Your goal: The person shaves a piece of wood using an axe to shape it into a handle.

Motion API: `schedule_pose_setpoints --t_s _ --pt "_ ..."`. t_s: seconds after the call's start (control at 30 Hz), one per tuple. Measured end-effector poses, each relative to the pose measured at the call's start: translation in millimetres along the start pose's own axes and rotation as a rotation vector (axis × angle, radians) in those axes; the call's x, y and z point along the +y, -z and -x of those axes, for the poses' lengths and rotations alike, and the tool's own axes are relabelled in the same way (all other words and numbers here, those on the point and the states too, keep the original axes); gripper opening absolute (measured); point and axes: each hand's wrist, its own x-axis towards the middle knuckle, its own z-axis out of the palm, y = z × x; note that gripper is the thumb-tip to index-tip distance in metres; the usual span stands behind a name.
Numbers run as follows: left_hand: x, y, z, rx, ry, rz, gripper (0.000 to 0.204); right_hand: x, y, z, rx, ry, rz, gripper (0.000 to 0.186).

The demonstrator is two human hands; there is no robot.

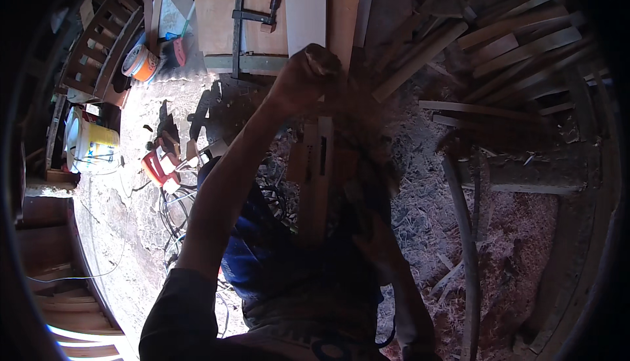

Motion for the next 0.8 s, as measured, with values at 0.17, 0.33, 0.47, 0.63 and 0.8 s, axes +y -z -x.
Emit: schedule_pose_setpoints --t_s 0.17,0.33,0.47,0.63,0.8 --pt "67 66 32 0.265 0.137 0.217 0.011 9 15 6 -0.117 0.585 0.352 0.057" --pt "41 39 110 0.266 -0.133 -0.023 0.007 -11 -13 25 -0.245 0.255 0.153 0.063" --pt "31 11 136 0.276 -0.072 0.029 0.014 -31 -28 38 -0.008 0.071 0.037 0.075" --pt "23 8 139 0.229 0.166 0.273 0.017 -15 -31 37 0.118 0.068 -0.210 0.075" --pt "18 8 137 0.273 0.099 0.298 0.017 -27 -23 42 0.134 0.056 -0.337 0.071"
